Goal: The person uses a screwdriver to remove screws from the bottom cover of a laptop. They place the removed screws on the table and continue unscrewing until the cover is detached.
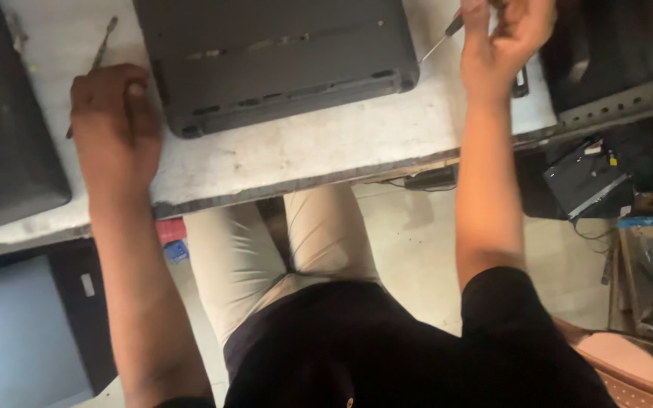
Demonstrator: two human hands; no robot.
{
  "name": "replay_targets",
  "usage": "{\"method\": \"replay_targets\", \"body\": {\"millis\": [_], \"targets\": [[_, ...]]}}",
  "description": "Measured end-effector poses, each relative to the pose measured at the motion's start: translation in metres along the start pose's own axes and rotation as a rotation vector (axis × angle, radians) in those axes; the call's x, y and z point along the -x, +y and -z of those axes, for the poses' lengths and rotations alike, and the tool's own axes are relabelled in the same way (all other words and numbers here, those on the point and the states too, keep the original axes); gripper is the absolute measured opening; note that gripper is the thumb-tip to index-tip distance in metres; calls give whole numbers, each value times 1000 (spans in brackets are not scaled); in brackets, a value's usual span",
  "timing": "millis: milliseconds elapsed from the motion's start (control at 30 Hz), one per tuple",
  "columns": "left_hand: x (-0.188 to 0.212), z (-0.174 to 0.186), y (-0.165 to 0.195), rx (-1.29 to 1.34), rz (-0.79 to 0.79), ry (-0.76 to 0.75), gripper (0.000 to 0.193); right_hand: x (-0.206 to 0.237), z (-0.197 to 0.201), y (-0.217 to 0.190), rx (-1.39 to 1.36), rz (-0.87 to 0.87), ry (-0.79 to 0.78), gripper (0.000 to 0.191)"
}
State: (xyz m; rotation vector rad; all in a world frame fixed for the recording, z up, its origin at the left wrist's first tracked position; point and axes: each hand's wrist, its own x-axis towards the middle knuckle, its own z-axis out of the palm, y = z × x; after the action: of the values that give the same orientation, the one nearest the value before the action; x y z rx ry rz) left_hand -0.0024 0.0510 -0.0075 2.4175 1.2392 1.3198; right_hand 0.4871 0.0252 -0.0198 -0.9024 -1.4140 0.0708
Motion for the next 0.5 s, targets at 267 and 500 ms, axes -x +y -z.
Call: {"method": "replay_targets", "body": {"millis": [267,500], "targets": [[-5,-2,8,-37,68,-27,18,-11,-15,-27,59,129,-171,50],[-6,-3,9,-47,77,-41,15,-21,-12,-46,371,232,-118,59]]}}
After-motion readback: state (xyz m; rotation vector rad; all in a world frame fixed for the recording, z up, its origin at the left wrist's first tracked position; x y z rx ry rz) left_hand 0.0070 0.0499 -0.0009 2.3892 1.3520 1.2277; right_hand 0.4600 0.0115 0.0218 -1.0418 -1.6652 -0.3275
